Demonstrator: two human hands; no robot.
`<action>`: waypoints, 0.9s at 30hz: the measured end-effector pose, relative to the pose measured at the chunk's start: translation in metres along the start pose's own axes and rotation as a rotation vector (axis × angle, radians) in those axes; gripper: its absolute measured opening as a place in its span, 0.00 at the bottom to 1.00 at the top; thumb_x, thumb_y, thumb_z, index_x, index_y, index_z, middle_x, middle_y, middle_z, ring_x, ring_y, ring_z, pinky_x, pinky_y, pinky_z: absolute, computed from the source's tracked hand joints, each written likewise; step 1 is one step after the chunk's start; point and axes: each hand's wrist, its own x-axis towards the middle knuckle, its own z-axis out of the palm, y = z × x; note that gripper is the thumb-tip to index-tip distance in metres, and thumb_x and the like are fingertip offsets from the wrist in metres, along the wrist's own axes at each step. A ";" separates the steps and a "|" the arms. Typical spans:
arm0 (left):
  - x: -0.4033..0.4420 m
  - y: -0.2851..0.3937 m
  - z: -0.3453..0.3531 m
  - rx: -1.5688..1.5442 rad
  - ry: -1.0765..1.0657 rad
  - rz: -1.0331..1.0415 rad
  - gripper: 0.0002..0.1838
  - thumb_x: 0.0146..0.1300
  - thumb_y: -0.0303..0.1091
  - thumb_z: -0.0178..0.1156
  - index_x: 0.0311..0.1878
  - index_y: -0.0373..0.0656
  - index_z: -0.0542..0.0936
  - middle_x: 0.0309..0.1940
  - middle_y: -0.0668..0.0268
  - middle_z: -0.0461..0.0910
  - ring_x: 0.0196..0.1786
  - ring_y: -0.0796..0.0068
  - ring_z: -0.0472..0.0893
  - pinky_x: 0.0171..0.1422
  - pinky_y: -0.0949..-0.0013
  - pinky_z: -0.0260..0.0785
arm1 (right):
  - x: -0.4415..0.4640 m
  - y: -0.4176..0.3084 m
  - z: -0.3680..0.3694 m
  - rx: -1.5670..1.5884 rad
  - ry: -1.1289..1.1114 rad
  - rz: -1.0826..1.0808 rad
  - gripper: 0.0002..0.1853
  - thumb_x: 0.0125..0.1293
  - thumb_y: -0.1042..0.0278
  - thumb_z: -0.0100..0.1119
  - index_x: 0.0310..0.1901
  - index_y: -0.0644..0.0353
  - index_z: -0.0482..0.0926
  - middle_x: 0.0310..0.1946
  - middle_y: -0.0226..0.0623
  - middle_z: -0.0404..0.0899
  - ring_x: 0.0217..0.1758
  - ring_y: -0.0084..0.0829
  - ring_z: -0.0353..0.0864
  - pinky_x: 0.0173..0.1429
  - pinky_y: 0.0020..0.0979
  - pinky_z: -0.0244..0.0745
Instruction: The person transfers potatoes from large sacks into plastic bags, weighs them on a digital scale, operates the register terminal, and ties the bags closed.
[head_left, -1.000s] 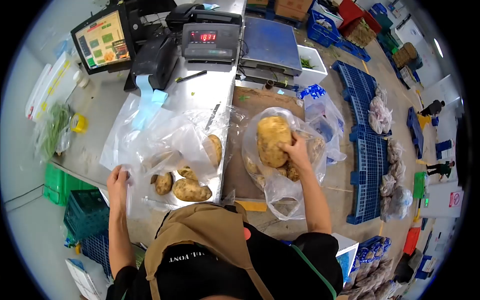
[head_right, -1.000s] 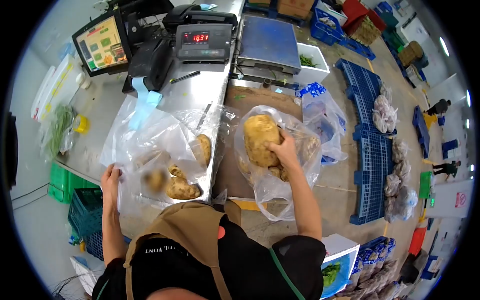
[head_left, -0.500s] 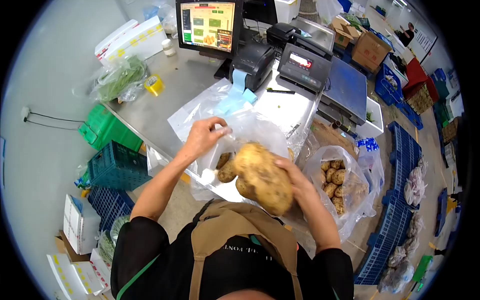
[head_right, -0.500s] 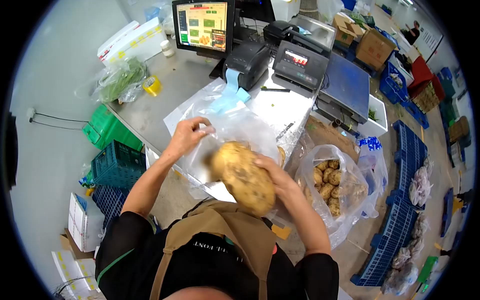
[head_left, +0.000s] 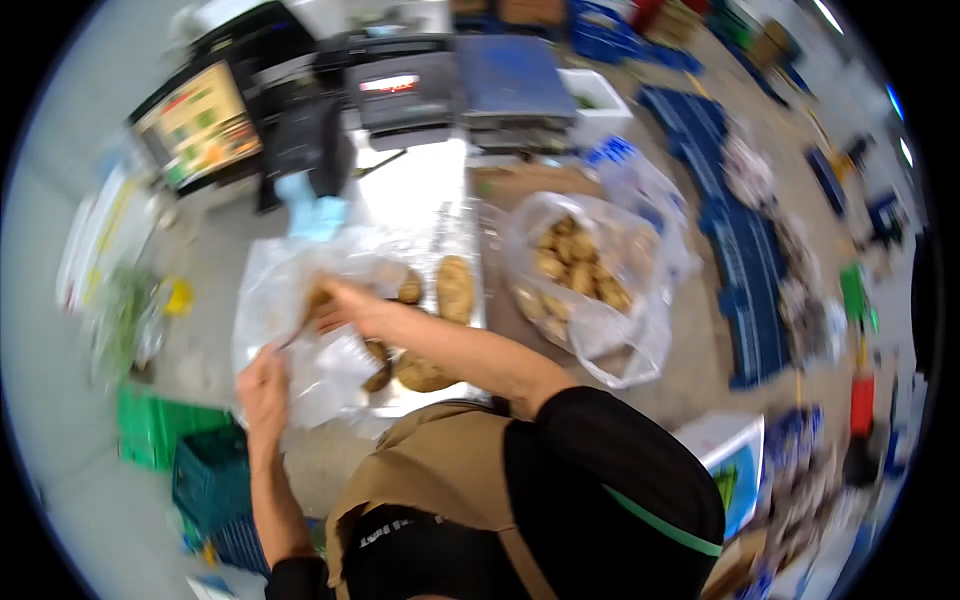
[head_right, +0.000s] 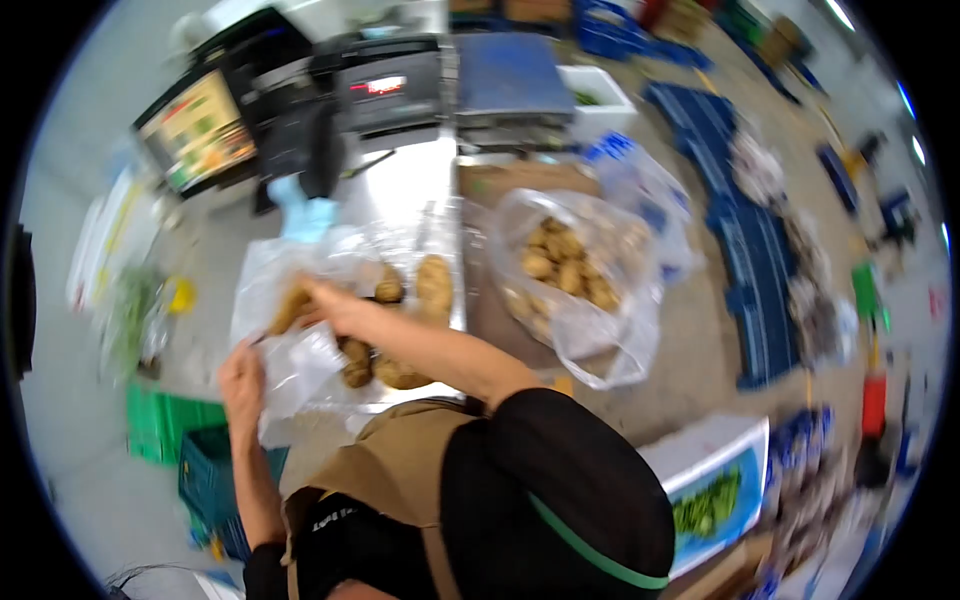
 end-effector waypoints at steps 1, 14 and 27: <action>0.003 -0.004 0.001 -0.095 0.020 -0.025 0.15 0.69 0.34 0.48 0.48 0.35 0.79 0.15 0.75 0.63 0.19 0.86 0.59 0.22 0.76 0.50 | -0.018 -0.012 0.001 -0.027 -0.079 -0.040 0.29 0.61 0.41 0.56 0.49 0.64 0.72 0.38 0.45 0.78 0.34 0.39 0.80 0.43 0.39 0.77; 0.063 0.068 0.051 0.437 -0.383 0.239 0.10 0.60 0.27 0.59 0.43 0.34 0.80 0.21 0.58 0.73 0.21 0.65 0.71 0.28 0.65 0.62 | -0.294 -0.055 -0.200 -2.073 1.044 -0.179 0.42 0.48 0.53 0.68 0.62 0.62 0.62 0.47 0.49 0.76 0.61 0.49 0.65 0.67 0.44 0.54; 0.072 0.125 0.393 -0.033 -1.494 0.558 0.13 0.58 0.29 0.55 0.45 0.35 0.79 0.37 0.50 0.80 0.43 0.50 0.79 0.49 0.57 0.70 | -0.324 0.013 -0.182 -1.704 0.507 -0.170 0.15 0.46 0.74 0.57 0.39 0.63 0.74 0.29 0.45 0.77 0.36 0.45 0.78 0.46 0.41 0.72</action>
